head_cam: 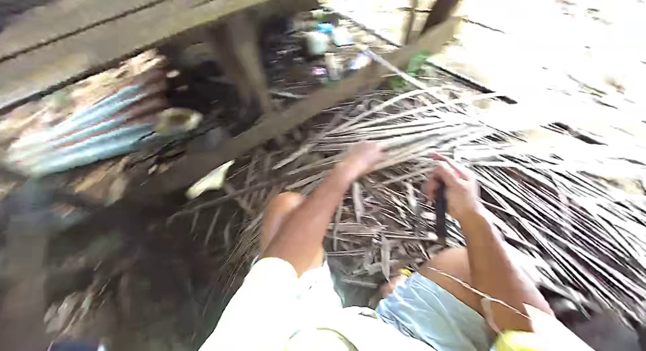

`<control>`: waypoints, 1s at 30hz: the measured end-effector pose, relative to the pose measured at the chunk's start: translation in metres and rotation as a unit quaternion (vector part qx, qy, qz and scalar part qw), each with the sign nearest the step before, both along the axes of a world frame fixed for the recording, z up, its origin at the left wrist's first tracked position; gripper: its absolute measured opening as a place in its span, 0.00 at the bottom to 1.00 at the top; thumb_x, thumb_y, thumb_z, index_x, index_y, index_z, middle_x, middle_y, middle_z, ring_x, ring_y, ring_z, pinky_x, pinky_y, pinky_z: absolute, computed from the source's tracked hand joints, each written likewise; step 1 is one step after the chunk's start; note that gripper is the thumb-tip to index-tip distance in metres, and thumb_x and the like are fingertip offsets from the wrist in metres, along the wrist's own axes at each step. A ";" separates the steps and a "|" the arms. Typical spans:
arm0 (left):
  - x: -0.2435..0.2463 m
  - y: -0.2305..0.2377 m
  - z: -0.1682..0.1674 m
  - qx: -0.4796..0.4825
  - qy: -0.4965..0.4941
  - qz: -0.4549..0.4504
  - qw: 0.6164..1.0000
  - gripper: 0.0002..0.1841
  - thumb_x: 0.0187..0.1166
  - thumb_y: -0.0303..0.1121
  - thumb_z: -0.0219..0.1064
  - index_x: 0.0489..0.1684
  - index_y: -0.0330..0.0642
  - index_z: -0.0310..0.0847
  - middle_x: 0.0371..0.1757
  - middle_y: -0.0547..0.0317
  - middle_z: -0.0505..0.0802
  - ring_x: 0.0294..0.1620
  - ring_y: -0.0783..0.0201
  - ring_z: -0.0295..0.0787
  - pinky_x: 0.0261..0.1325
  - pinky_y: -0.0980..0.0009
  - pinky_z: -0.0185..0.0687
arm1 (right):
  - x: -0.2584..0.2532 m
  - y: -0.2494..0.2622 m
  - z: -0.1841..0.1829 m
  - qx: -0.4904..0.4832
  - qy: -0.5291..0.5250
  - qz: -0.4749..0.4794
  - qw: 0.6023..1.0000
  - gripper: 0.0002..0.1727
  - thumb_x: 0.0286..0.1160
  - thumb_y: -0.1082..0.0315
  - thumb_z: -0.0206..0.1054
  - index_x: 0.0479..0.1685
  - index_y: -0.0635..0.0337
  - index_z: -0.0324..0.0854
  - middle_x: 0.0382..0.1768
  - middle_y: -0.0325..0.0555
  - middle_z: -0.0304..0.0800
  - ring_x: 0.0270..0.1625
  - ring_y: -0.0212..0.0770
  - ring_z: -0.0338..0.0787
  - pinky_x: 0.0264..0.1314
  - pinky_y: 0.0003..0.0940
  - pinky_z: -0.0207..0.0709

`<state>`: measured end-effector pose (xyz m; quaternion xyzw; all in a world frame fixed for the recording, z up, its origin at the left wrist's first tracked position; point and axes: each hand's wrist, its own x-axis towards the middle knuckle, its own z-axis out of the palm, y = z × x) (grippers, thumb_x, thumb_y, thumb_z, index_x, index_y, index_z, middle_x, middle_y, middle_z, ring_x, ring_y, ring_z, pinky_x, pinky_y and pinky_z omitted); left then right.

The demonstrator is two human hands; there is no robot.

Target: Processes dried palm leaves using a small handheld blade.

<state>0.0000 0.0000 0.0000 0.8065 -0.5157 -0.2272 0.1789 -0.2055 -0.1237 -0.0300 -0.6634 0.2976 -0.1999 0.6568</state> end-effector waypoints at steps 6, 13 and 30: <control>-0.003 -0.018 -0.016 0.046 -0.037 -0.010 0.998 0.18 0.94 0.40 0.54 0.69 0.42 0.84 0.60 0.36 0.92 0.64 0.34 0.89 0.66 0.31 0.78 | -0.015 -0.007 -0.019 -0.059 0.042 0.010 0.997 0.26 0.93 0.51 0.52 0.85 0.47 0.69 0.19 0.40 0.74 0.14 0.32 0.71 0.17 0.29 0.71; -0.005 -0.022 -0.011 0.056 -0.048 -0.025 0.997 0.17 0.94 0.40 0.55 0.68 0.46 0.86 0.58 0.38 0.94 0.61 0.35 0.90 0.63 0.30 0.78 | -0.009 -0.035 -0.019 -0.059 0.020 -0.041 0.997 0.30 0.92 0.63 0.54 0.90 0.61 0.59 0.20 0.39 0.78 0.15 0.32 0.75 0.20 0.30 0.75; -0.045 -0.009 -0.030 -0.101 -0.243 -0.030 0.964 0.23 0.81 0.28 0.68 0.76 0.47 0.84 0.46 0.40 0.93 0.44 0.37 0.91 0.40 0.42 0.84 | -0.009 -0.047 -0.030 0.007 0.038 -0.096 0.995 0.30 0.90 0.64 0.59 0.89 0.60 0.63 0.17 0.38 0.75 0.14 0.29 0.70 0.17 0.25 0.68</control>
